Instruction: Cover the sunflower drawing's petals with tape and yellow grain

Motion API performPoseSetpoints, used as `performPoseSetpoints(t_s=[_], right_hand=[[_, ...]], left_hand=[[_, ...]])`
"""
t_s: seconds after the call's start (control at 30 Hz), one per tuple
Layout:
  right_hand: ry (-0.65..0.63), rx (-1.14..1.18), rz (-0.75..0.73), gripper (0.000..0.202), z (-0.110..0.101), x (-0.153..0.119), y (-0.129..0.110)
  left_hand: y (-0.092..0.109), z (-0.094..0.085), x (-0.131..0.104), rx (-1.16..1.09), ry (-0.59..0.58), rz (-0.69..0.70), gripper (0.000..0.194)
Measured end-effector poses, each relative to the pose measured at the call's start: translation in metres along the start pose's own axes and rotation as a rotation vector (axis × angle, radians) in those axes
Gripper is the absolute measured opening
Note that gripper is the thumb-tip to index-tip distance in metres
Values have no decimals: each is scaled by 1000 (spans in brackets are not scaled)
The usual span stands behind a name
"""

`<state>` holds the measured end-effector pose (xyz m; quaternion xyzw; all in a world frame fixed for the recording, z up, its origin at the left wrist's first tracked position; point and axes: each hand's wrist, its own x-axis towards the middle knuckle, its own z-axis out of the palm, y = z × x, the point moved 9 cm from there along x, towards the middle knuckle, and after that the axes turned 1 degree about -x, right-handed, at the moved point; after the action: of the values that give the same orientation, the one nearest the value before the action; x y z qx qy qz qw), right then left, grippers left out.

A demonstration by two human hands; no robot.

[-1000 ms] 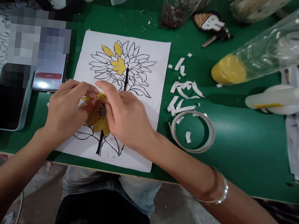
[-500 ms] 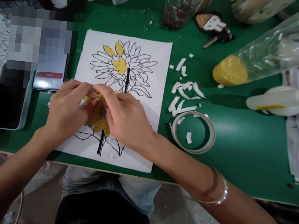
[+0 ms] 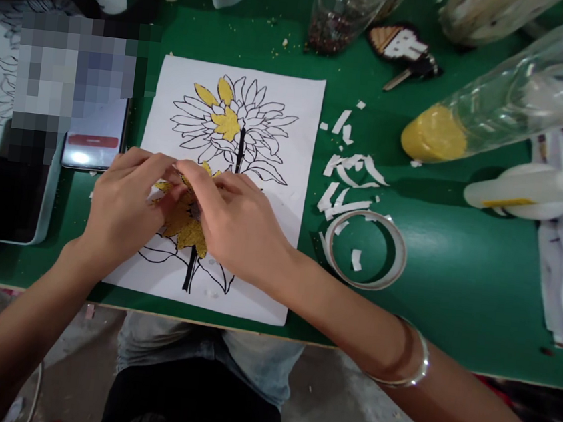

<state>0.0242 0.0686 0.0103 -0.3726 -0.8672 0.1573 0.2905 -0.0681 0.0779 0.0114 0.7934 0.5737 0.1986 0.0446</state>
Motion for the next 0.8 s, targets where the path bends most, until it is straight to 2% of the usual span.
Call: performPoseSetpoints(t_s=[0.27, 0.43, 0.63, 0.8], right_hand=[[-15, -6, 14, 46, 1, 1, 1], [-31, 76, 50, 45, 1, 0, 3], [92, 170, 129, 40, -12, -2, 12], [64, 151, 89, 40, -8, -1, 9]], left_hand=[[2, 2, 2, 48, -2, 24, 19], [5, 0, 1, 54, 21, 42, 22], [5, 0, -1, 34, 36, 46, 25], [4, -1, -1, 28, 40, 38, 26]])
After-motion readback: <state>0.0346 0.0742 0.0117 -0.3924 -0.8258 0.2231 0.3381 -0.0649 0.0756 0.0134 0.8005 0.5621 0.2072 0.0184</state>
